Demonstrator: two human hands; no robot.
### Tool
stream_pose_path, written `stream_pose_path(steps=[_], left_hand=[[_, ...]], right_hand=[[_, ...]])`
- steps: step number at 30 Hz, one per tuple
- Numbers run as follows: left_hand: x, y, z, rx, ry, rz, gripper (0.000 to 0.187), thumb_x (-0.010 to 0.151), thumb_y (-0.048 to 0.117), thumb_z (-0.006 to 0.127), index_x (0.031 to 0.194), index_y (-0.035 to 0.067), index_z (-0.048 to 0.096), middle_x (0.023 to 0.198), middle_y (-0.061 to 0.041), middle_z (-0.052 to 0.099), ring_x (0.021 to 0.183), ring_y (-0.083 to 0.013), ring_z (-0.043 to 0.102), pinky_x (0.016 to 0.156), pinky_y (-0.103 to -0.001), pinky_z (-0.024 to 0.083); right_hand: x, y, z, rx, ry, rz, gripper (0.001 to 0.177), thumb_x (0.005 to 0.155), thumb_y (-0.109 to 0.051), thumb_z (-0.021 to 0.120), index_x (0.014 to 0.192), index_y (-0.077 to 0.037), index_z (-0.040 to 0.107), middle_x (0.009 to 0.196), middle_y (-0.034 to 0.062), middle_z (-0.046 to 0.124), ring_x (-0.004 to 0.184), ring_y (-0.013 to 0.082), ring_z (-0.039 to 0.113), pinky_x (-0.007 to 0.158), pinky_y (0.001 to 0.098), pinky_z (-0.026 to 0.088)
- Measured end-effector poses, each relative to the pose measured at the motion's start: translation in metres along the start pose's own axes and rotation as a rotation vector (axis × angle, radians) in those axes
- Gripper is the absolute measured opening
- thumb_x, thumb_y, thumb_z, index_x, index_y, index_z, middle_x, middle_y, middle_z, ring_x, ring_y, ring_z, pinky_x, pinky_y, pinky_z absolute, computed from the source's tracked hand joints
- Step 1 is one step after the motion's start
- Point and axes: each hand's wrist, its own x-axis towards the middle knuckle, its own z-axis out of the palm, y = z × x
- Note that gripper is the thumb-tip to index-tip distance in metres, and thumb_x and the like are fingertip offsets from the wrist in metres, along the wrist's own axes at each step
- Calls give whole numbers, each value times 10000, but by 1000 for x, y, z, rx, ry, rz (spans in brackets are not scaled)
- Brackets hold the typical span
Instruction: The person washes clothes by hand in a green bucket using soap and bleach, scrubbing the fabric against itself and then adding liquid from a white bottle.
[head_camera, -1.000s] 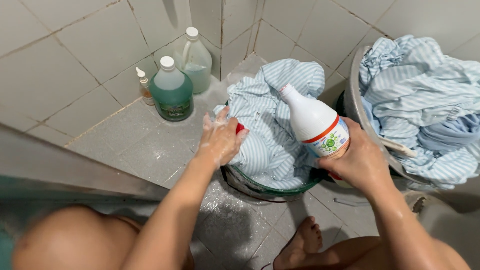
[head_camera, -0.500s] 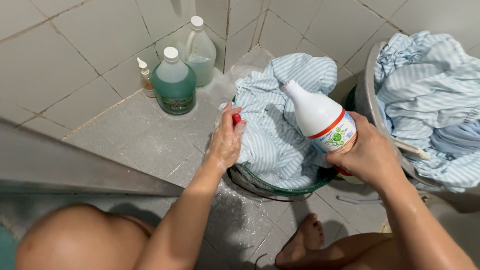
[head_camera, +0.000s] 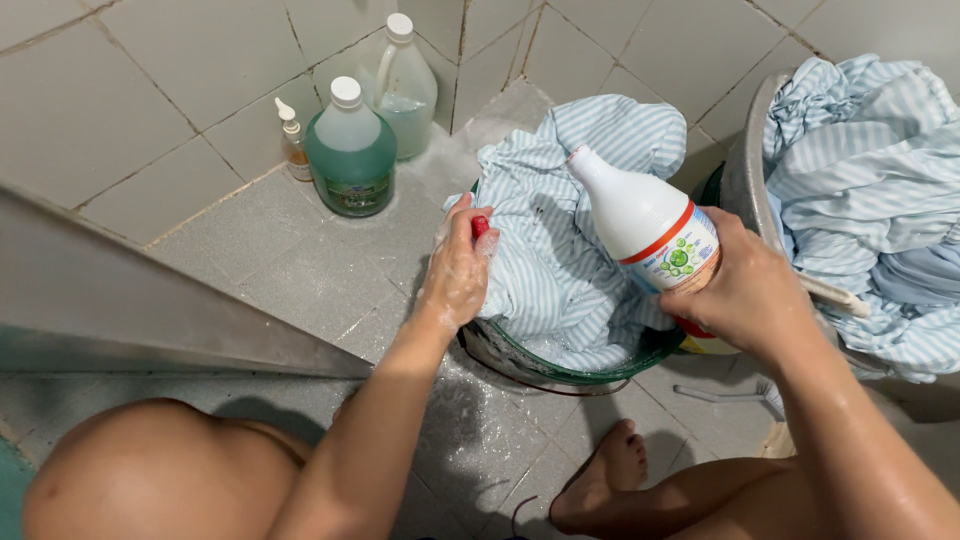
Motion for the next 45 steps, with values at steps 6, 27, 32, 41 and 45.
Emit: stream_pose_path(steps=[6,27,32,41,45], left_hand=[[1,2,0,-11,-8,-30,284,1052,183,549,1273,18,480,1491,-314,478,1434,-476,430,1152,-515,391],[2,-2,2,2,9,-24,277,1052,202,549,1251,16,498,1492,-316,471,1424,-471,440,1158,-512,379],[2,-2,3,-3,1,-45,284,1052,208,541,1252,12,495,1503,-311,463,1415,-467,450,1152,-507,385],[1,0,2,3,5,-49,262,1054,204,548,1228,12,511,1459,-283,520,1434,-454,436,1152,-517,376],[2,0,2,-32,-1,-59,272,1052,209,541,1233,11,499,1418,-261,559,1448,-441,436,1150,-511,392]], right_hand=[[3,-1,0,-29,-5,-14,1068,508,-317,930,1446,-46,497,1219,220,679,1105,391,661,932,460,512],[11,-9,-4,-88,-66,-5,1056,513,-346,925,1446,-89,502,1241,193,676,1136,386,652,953,467,504],[13,-12,-4,-104,-80,5,1042,513,-346,920,1440,-107,508,1237,187,679,1127,384,656,940,469,513],[15,-12,-5,-114,-89,13,1027,517,-353,920,1438,-136,520,1228,171,687,1134,375,654,921,474,516],[16,-13,-6,-127,-93,14,1024,525,-357,919,1439,-129,518,1224,175,688,1131,376,657,929,467,516]])
